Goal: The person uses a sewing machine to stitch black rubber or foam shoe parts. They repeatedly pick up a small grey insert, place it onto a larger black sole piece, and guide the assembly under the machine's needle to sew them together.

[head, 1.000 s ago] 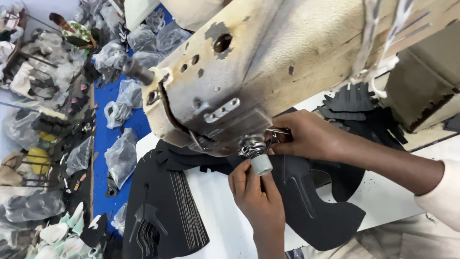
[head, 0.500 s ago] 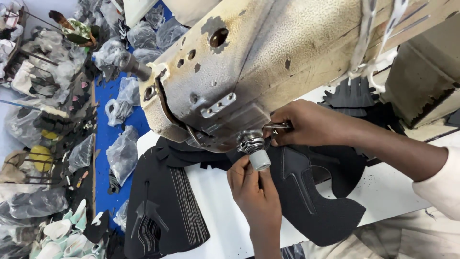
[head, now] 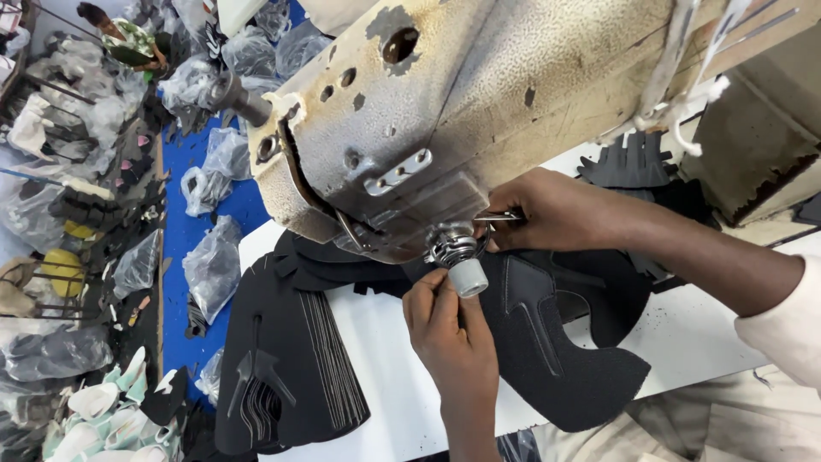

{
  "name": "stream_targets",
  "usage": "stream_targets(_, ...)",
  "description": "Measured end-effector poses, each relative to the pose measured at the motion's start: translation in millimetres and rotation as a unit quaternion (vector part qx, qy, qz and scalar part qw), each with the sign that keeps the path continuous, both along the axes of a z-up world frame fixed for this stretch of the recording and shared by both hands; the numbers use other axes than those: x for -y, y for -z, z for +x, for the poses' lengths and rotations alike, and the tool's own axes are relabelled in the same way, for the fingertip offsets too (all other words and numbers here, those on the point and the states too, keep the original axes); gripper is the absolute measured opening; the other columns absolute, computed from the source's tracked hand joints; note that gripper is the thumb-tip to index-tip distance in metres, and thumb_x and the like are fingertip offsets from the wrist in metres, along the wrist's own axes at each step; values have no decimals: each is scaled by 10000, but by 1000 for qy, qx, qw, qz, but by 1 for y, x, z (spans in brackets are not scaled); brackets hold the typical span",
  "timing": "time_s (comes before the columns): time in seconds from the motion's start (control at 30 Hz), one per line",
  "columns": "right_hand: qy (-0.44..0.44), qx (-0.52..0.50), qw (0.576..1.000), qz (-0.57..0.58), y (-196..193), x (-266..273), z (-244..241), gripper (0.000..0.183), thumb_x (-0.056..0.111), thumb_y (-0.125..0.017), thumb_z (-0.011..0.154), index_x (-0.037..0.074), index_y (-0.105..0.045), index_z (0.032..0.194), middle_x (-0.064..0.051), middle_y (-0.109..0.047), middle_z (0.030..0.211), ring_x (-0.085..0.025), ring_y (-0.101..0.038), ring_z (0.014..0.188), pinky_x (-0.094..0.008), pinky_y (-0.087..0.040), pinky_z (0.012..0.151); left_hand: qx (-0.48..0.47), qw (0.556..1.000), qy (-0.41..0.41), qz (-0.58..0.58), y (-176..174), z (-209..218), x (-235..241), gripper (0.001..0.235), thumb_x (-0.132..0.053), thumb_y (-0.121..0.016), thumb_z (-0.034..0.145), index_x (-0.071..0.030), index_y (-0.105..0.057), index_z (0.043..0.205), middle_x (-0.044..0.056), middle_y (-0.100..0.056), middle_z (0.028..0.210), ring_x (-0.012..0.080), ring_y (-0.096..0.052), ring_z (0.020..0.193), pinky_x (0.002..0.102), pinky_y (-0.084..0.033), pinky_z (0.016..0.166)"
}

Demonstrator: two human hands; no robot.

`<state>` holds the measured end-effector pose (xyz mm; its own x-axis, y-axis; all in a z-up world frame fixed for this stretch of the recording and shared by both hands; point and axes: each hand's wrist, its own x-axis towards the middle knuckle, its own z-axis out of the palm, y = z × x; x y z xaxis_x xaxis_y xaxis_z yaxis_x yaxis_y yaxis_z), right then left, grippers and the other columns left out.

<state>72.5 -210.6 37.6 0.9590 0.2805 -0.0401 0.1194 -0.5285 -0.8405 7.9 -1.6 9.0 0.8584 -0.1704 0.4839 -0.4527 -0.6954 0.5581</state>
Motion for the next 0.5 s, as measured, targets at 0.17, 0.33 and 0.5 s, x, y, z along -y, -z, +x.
stream_targets(0.17,10,-21,999,-40,-1,-1,0,264,278,-846,827,52,-750,926,-75,-740,707,-162,-640,627,-388,-489,596,7,1000,3,-5,8,-1,-1,198,-52,-662,942,80,-710,1082,127,-635,1165,290,-592,1079,404,-514,873)
stream_targets(0.33,2,-7,1000,-29,4,1,0,221,213,-822,785,47,-757,916,-53,-772,761,-136,-697,664,-372,-540,612,24,998,-2,61,16,-7,3,123,-81,-672,960,33,-721,968,132,-628,1157,288,-596,1080,418,-514,882)
stream_targets(0.5,-11,-2,1000,-4,-2,0,-3,368,150,-813,770,142,-774,1136,-49,-795,878,-166,-703,718,-367,-551,659,134,979,-42,148,14,-14,7,174,-132,-698,959,-12,-755,1072,143,-619,1196,316,-568,1097,432,-506,927)
